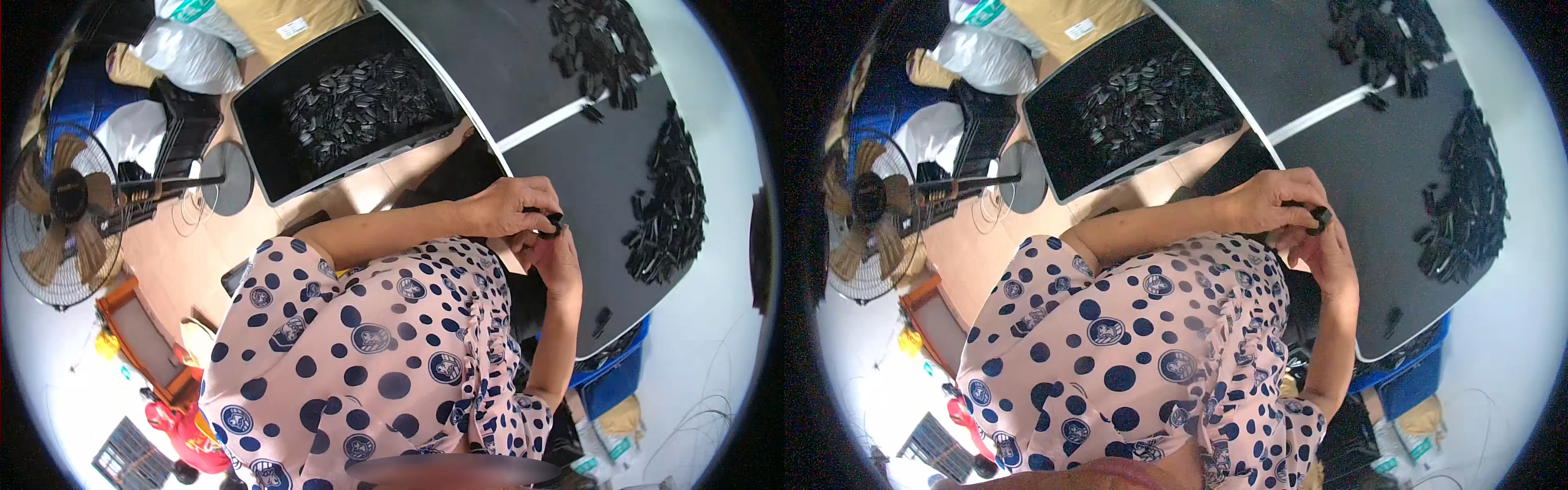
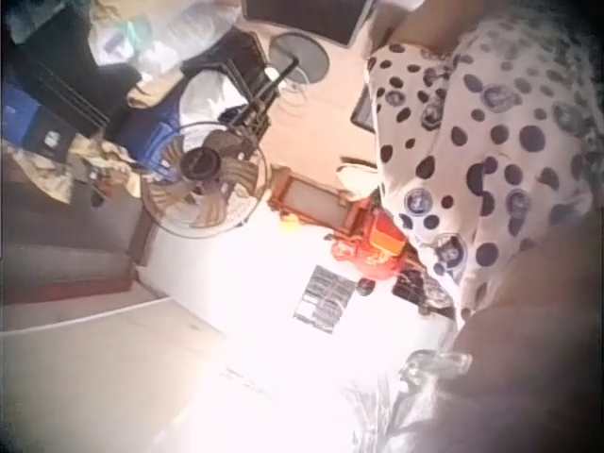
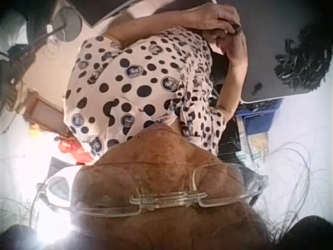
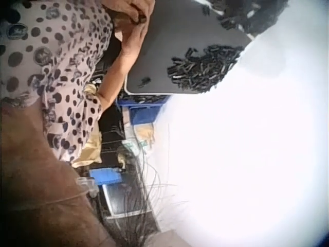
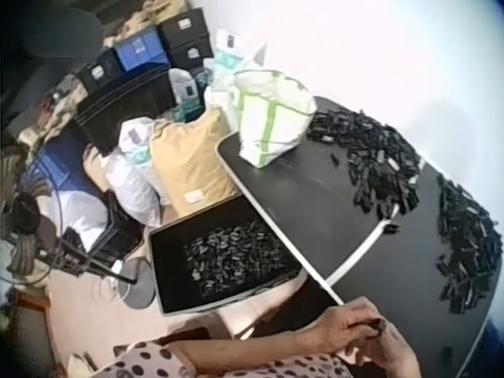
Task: The person sorts small black plastic components by hand, moving them from one plastic crate to another and onto a sorting table.
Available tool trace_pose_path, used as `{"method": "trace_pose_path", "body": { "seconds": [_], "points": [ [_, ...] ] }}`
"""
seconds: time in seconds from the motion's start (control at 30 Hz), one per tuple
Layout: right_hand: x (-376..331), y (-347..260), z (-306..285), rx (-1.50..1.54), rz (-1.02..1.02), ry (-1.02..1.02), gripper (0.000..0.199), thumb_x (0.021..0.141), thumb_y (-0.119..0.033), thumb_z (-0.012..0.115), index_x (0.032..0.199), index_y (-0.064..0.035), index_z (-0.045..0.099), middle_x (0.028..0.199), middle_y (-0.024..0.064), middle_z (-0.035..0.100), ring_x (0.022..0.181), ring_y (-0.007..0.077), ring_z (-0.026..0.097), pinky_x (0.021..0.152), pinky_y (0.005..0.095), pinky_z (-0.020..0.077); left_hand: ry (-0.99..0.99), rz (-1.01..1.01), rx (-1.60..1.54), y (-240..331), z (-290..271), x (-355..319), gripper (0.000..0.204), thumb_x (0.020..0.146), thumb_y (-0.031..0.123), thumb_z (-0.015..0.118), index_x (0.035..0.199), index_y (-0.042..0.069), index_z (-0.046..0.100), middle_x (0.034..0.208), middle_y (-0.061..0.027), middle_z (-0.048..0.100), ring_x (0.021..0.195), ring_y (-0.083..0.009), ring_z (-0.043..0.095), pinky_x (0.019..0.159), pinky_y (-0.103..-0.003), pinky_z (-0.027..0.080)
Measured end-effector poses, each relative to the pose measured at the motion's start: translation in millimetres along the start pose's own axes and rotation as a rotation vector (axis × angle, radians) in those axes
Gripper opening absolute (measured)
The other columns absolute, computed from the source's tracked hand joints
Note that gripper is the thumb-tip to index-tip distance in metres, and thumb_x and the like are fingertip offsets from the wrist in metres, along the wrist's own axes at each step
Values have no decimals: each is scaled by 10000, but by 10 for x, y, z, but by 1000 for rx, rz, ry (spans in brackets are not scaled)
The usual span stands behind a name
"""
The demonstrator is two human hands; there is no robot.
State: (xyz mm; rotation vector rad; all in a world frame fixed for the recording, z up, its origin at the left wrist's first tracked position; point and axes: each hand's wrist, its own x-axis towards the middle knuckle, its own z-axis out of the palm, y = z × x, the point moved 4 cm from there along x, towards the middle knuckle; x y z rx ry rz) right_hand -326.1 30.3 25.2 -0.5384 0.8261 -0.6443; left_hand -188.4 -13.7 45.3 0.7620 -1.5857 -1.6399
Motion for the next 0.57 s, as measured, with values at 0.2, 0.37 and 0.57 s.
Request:
{"method": "trace_pose_path", "body": {
  "seconds": [0.2,0.37,0.57],
  "points": [
    [249,-6,250,-65,-73,-33,378,928,-364,496,1083,-20,515,876,61,596,738,138,594,583,234,476,74,-250,-391,-148,-296,-200,184,864,83,586,1039,36,616,1052,-51,537,940,-149,563,789,-263,475],
    [457,-63,468,-197,-59,39,349,881,-286,591,1103,-24,526,918,77,575,766,137,576,589,224,457,190,-153,-392,-14,-509,-267,210,872,88,595,1043,-33,579,1011,-61,522,760,-141,599,664,-233,507],
    [503,-695,-129,-1140,-428,419,611,772,-297,718,1216,-4,416,1172,144,494,889,257,577,700,330,503,299,-175,1068,32,-1682,-840,359,792,312,689,1047,65,634,1227,-112,535,1148,-265,527,931,-344,454]
  ]
}}
